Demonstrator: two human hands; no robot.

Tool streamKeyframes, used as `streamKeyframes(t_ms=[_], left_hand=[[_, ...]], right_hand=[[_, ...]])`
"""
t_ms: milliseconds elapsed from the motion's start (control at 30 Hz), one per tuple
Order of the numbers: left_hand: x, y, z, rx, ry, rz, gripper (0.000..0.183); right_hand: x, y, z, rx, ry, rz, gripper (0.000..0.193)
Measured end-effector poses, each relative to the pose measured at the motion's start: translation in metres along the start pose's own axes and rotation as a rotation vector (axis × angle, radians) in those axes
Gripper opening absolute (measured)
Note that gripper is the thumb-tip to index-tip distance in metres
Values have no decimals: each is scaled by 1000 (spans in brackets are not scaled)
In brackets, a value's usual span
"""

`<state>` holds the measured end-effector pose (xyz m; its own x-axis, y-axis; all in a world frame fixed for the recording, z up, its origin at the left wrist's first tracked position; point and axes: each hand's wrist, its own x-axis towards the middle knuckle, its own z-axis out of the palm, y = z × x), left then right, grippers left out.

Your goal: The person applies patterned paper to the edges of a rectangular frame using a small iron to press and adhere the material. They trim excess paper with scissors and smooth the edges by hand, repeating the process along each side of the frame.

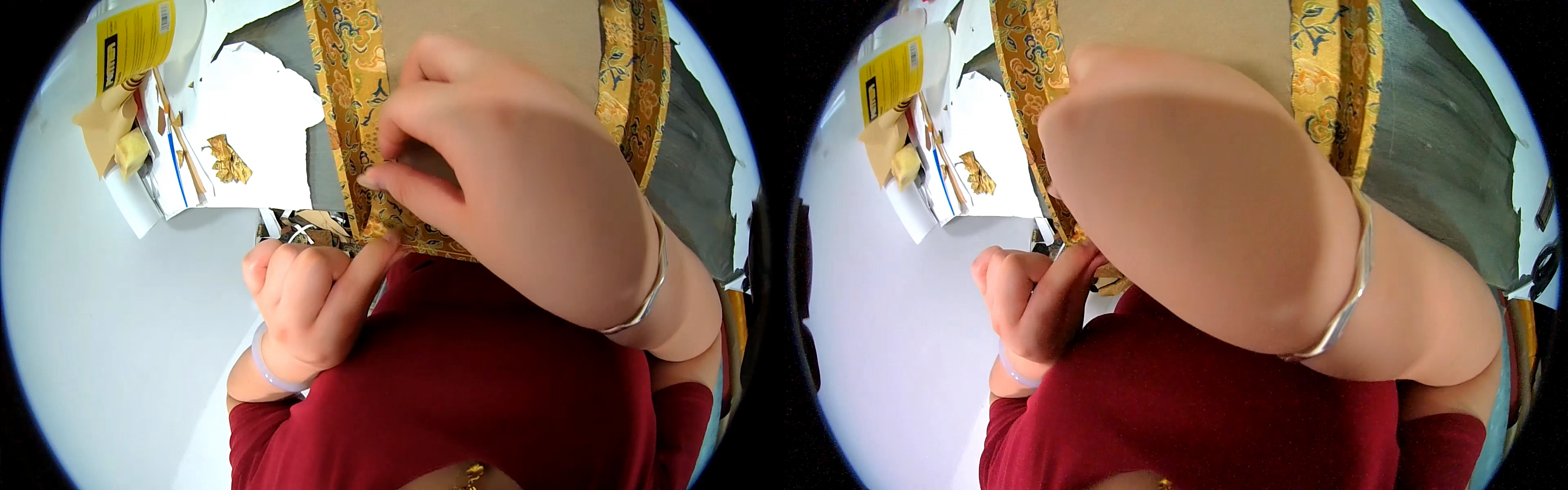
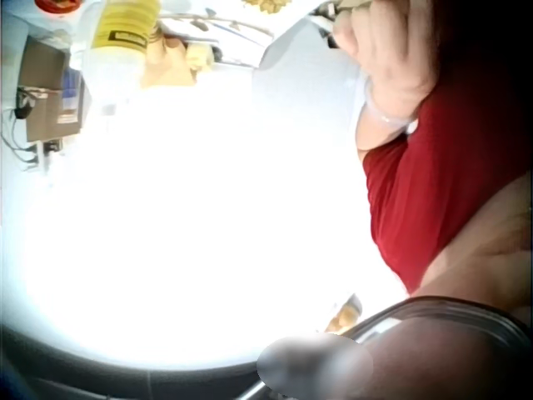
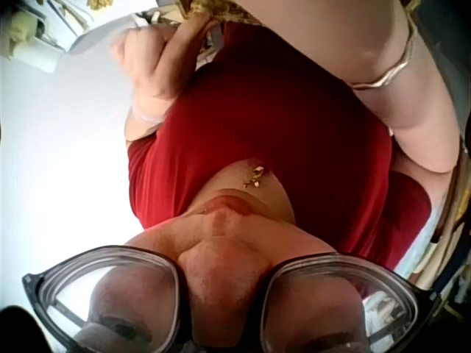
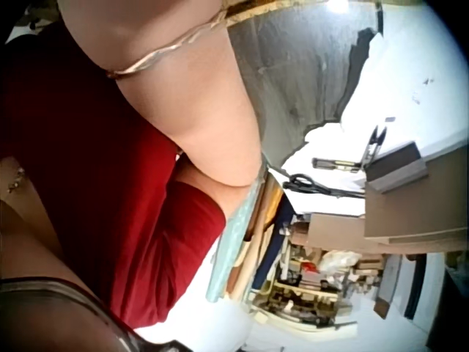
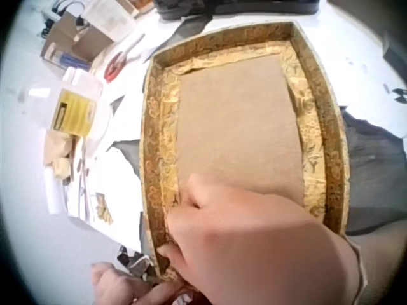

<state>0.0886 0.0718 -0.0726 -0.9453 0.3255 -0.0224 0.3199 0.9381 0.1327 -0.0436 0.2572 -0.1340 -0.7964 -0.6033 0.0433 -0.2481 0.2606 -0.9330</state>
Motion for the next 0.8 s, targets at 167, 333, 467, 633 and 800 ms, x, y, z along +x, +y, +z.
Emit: streamKeyframes(t_ms=[167,333,467,633,800], left_hand=[[6,9,-3,146,-41,-43,21],[13,12,-5,252,-61,-76,16],[9,7,-9,197,-85,-25,26],[15,3,-14,58,-63,218,26],[19,9,-9,71,-136,109,31]], right_hand=[[2,-17,-16,-194,-182,-15,24],[-3,-3,-6,-93,-69,-159,25],[7,-27,-22,-314,-266,-61,22],[6,-26,-23,-337,-308,-58,20],[1,-9,-22,-296,-343,-96,17]])
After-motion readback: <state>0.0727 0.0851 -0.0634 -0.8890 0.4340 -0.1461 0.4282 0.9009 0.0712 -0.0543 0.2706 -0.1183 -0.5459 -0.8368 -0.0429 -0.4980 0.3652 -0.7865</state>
